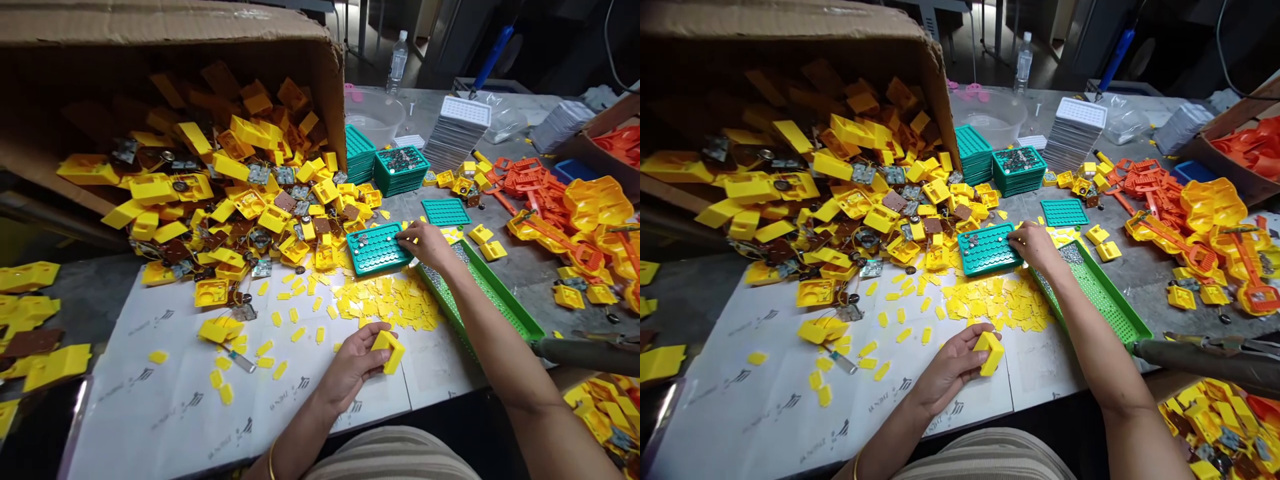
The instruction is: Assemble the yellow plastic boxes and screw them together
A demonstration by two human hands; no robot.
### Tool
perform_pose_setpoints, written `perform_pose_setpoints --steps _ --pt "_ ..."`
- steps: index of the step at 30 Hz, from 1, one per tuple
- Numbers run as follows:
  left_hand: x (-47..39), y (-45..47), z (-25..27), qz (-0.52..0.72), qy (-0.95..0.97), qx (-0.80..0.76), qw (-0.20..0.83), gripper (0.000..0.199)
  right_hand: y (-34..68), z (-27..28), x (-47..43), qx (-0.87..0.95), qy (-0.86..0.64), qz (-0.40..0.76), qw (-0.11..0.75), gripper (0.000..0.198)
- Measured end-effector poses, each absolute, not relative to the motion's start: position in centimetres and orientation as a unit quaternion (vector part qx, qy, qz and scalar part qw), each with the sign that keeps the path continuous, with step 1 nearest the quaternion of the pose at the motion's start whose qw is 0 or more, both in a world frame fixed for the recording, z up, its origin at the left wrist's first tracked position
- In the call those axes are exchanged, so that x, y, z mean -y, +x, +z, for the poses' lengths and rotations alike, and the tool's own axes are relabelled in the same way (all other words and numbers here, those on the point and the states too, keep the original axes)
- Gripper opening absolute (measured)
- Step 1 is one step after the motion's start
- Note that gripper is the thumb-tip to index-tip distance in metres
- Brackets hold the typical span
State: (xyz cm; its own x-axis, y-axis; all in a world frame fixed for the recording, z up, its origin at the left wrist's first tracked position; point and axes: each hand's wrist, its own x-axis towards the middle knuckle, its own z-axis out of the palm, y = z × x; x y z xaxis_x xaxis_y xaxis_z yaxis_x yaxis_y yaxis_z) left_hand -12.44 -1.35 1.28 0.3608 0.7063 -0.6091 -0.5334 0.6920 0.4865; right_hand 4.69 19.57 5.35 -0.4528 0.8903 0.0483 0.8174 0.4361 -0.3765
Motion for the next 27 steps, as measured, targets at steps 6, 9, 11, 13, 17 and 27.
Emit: perform_pose_setpoints --steps 6,9,11,13,17,27 --pt "1.6 -12.6 1.2 0.380 0.102 -0.429 0.813 0.051 3.7 5.7 -19.4 0.814 -0.530 0.172 0.163 0.015" --pt "1.6 -12.8 1.1 0.386 0.100 -0.425 0.813 0.051 1.9 6.1 -19.9 0.795 -0.516 0.263 0.178 0.013" --pt "1.6 -12.8 1.2 0.392 0.099 -0.420 0.813 0.050 0.5 6.2 -20.6 0.794 -0.497 0.307 0.169 0.015" --pt "1.6 -13.0 1.3 0.396 0.097 -0.418 0.812 0.049 -0.7 6.4 -21.2 0.803 -0.484 0.312 0.152 0.018" --pt "1.6 -13.3 1.5 0.401 0.092 -0.417 0.811 0.049 -2.0 6.8 -22.2 0.847 -0.449 0.273 0.081 0.022" --pt "1.5 -14.0 1.3 0.404 0.084 -0.417 0.810 0.050 -2.7 6.9 -22.9 0.861 -0.461 0.216 0.000 0.022"
